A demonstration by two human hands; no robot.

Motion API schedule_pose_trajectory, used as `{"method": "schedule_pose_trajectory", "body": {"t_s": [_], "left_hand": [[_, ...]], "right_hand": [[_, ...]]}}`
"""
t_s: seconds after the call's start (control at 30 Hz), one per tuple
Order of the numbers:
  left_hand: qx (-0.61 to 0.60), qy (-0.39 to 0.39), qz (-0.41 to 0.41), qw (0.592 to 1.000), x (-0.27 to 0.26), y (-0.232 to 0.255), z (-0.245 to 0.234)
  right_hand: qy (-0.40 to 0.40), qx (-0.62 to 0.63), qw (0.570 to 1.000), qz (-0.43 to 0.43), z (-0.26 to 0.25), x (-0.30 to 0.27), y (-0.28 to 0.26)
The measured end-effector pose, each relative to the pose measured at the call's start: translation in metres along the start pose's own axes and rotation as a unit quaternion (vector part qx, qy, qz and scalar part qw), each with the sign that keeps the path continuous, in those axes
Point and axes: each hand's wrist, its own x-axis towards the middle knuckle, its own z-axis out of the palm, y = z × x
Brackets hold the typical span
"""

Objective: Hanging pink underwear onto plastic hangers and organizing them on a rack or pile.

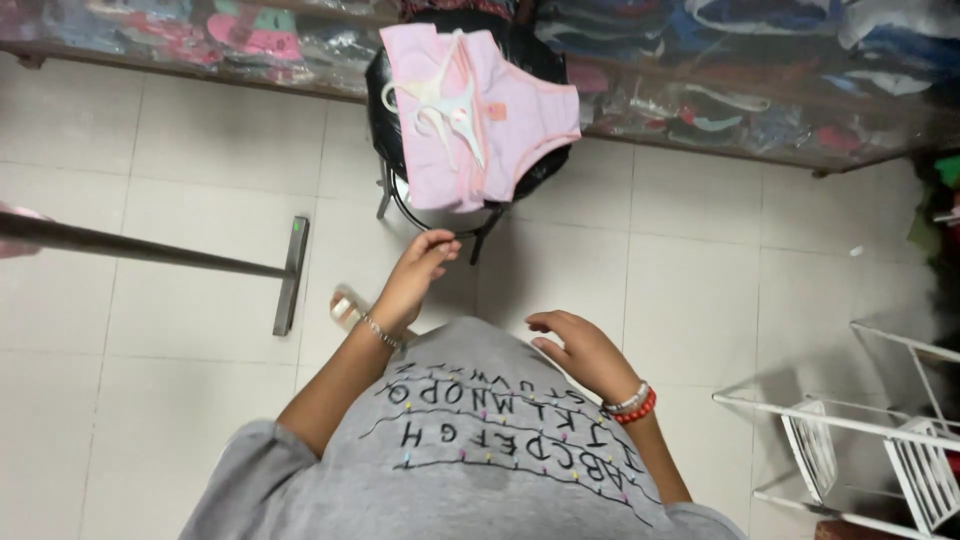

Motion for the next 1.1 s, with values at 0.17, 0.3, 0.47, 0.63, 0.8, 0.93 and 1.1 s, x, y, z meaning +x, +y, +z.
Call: {"method": "schedule_pose_trajectory", "body": {"t_s": [0.17,0.3,0.47,0.63,0.8,0.93,1.1], "left_hand": [[0.019,0.065,-0.003,0.998,0.087,-0.055,0.049],[0.039,0.229,0.000,0.973,0.143,-0.048,0.067],[0.164,0.316,0.071,0.932,0.211,-0.059,0.063],[0.207,0.370,0.047,0.904,0.260,-0.074,0.052],[0.230,0.362,0.058,0.901,0.247,-0.045,0.060],[0.259,0.370,0.051,0.891,0.242,-0.043,0.059],[0.384,0.380,-0.039,0.841,0.262,-0.067,0.053]], "right_hand": [[0.064,0.067,0.989,0.115,-0.001,-0.087,0.087],[0.113,0.150,0.963,0.191,0.008,-0.110,0.150],[0.100,0.148,0.966,0.189,-0.017,-0.100,0.173],[0.088,0.133,0.966,0.206,-0.075,-0.064,0.188],[0.045,0.073,0.983,0.162,-0.145,-0.001,0.221],[-0.009,-0.026,0.992,0.119,-0.225,0.063,0.194],[-0.002,-0.085,0.996,-0.007,-0.294,0.139,0.150]]}}
